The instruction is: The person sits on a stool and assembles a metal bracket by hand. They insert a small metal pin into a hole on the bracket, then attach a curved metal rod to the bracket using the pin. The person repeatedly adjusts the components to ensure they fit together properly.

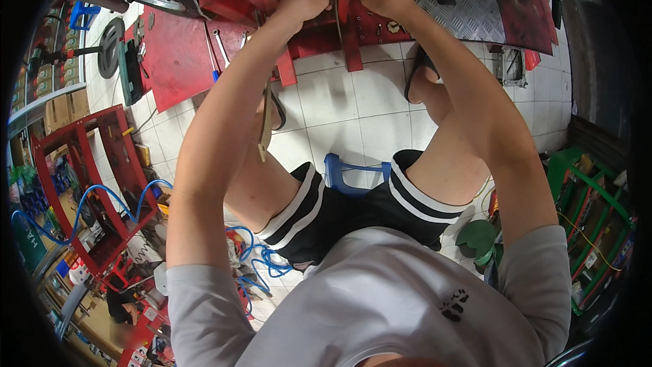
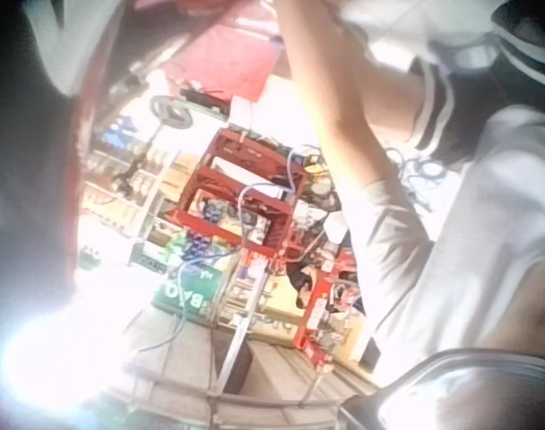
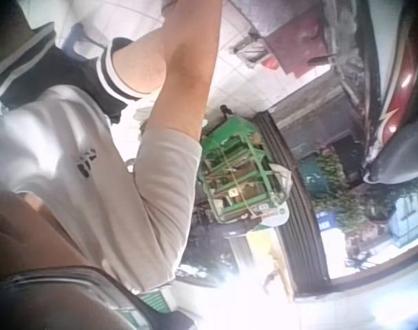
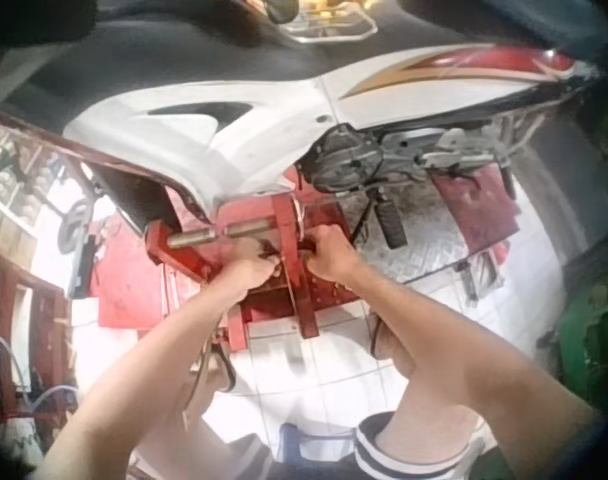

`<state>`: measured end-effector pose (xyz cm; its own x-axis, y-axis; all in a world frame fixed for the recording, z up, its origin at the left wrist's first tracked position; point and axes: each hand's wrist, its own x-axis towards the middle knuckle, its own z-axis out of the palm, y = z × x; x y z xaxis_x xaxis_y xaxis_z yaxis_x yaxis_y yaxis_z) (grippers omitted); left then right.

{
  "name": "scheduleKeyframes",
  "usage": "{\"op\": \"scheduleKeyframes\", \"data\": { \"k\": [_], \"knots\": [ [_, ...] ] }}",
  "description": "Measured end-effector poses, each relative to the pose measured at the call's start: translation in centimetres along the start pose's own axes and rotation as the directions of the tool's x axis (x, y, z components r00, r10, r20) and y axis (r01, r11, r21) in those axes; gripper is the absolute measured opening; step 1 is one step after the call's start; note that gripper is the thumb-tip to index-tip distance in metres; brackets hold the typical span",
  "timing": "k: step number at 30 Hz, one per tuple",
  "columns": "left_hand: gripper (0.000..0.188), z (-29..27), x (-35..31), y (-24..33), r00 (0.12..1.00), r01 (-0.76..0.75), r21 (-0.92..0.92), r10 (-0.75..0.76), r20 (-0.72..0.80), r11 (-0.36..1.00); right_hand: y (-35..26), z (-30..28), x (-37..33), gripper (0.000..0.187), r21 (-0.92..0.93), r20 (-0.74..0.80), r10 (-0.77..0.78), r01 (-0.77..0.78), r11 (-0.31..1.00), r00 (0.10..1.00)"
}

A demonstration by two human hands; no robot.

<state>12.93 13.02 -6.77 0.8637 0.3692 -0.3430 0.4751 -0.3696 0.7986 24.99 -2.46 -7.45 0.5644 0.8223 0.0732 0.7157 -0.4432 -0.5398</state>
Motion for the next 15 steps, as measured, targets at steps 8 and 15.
{"op": "scheduleKeyframes", "data": {
  "k": [8,15],
  "knots": [
    [0.025,0.1,-0.7,-0.1,0.987,0.131,-0.257,-0.104,0.119,0.957,-1.5,-1.0,-0.3,0.022,0.122,-0.006,-0.166,0.166,0.979,0.986],
    [0.036,1.0,-2.2,2.4,0.977,0.003,0.074,-0.019,0.213,0.997,2.0,-0.1,0.5,0.018,-0.012,0.072,-0.209,0.211,0.977,0.975]
  ]
}}
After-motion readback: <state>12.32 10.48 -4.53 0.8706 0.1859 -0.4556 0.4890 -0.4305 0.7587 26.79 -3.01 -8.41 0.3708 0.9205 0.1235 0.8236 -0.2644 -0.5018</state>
